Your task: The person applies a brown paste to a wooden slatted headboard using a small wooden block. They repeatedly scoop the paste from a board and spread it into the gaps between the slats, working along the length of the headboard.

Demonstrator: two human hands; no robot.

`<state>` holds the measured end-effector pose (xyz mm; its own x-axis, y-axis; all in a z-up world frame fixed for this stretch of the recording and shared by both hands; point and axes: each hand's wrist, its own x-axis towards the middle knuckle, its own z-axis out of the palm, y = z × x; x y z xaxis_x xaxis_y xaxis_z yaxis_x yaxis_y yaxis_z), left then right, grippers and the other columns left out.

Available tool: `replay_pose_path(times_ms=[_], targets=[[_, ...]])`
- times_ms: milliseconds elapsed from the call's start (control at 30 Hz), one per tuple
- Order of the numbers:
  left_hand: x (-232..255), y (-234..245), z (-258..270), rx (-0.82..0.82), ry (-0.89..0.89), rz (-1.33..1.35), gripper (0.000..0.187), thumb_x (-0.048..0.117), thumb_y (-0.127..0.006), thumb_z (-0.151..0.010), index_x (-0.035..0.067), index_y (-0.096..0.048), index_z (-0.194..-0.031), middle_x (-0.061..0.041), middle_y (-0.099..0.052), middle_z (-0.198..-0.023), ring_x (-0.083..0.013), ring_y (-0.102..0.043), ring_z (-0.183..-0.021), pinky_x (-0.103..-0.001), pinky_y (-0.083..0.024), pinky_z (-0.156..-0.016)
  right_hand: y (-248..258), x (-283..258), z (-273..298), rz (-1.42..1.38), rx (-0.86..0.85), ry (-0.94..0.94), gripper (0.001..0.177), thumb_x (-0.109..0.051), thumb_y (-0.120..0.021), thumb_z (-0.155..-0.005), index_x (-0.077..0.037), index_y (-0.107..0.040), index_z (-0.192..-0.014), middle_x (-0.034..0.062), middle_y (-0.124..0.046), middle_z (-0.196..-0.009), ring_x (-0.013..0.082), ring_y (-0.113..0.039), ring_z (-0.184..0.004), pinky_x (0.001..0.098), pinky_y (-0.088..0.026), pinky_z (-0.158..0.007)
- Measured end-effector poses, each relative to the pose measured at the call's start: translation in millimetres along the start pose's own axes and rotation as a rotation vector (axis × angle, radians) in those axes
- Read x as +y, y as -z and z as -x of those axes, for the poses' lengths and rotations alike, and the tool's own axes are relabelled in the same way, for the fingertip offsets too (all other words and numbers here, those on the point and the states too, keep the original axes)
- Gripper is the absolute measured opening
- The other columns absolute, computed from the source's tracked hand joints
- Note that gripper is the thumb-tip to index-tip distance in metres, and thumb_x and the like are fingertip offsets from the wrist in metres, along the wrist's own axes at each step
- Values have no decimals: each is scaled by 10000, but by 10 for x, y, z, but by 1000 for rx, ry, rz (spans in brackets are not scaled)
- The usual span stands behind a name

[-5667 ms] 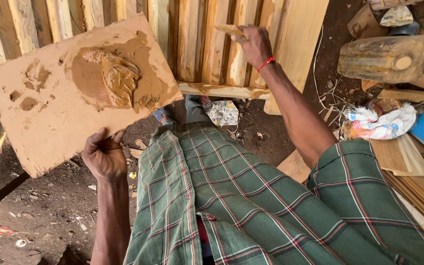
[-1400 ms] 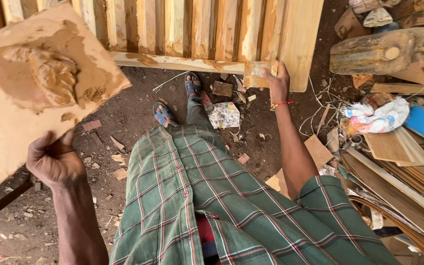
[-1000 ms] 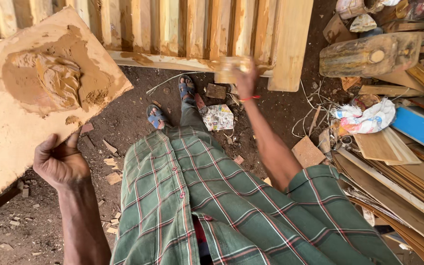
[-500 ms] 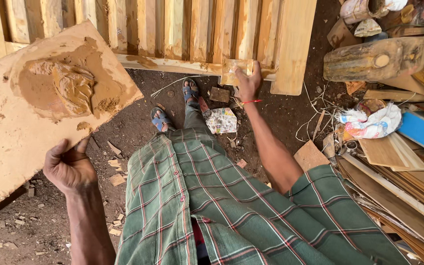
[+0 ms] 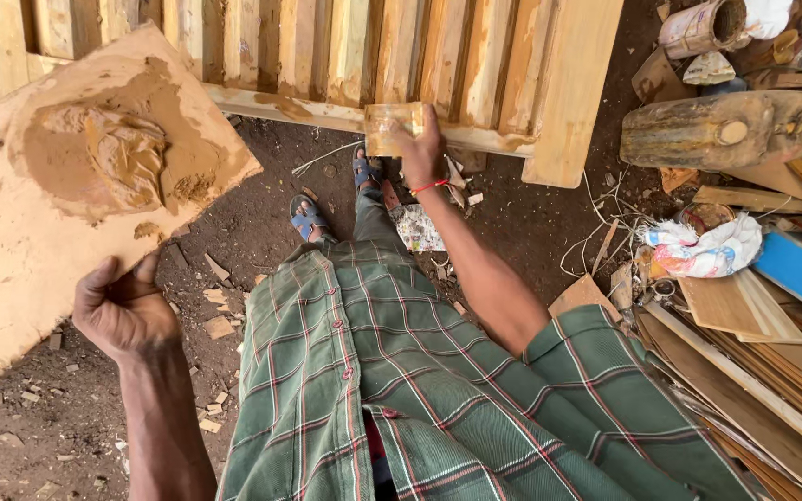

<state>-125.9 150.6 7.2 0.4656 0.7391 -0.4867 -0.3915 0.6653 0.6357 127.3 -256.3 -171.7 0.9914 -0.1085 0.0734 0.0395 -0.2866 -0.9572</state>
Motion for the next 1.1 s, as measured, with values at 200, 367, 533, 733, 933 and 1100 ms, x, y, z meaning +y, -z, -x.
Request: replay_pose_path(times_ms=[200,367,533,733,933,1100], targets=[[107,96,56,30,-20,15,99,-62,-628,-968,-68,-710,-912,-201,-727,-913,-312,-771,-893,-516,-708,-881,-105,-48,-55,44,144,-96,688,-110,-829,-905,83,-426,-1428,260,-501,-1401,315,-612,-1233,404,-576,-1022],[148,191,29,87,-43,18,103,-63,-639,-959,-55,-716,-891,-186,-728,-882,-291,-767,-847,-508,-719,-839,-772,-66,110,103,11,8,582,-137,-829,-968,93,-528,-1410,307,-637,-1279,340,-678,-1122,411,-605,-984],[237,320,188,111,-106,44,105,-52,-651,-997,-60,-710,-911,-198,-727,-904,-304,-765,-863,-480,-693,-835,-1116,-404,58,152,-25,65,515,-139,-791,-900,-3,-548,-1334,117,-755,-1070,235,-761,-901,355,-627,-792],[338,461,232,184,-107,86,96,-43,-651,-933,-60,-729,-879,-174,-734,-868,-287,-775,-833,-499,-733,-817,-1469,-722,102,112,-87,-187,354,-191,-724,-920,-75,-568,-1216,70,-724,-998,154,-745,-760,330,-669,-580],[499,587,360,164,-169,66,90,-58,-656,-962,-57,-732,-914,-192,-734,-911,-301,-759,-868,-485,-707,-849,-1609,-748,115,289,81,239,347,-152,-761,-917,-75,-551,-1182,115,-664,-1018,227,-702,-851,353,-638,-700],[607,691,334,175,-159,66,83,-58,-661,-969,-60,-728,-921,-191,-733,-914,-305,-764,-882,-489,-704,-846,-1702,-756,167,158,-70,-44,327,-178,-692,-923,-89,-569,-1213,101,-715,-1052,194,-734,-872,342,-648,-700]])
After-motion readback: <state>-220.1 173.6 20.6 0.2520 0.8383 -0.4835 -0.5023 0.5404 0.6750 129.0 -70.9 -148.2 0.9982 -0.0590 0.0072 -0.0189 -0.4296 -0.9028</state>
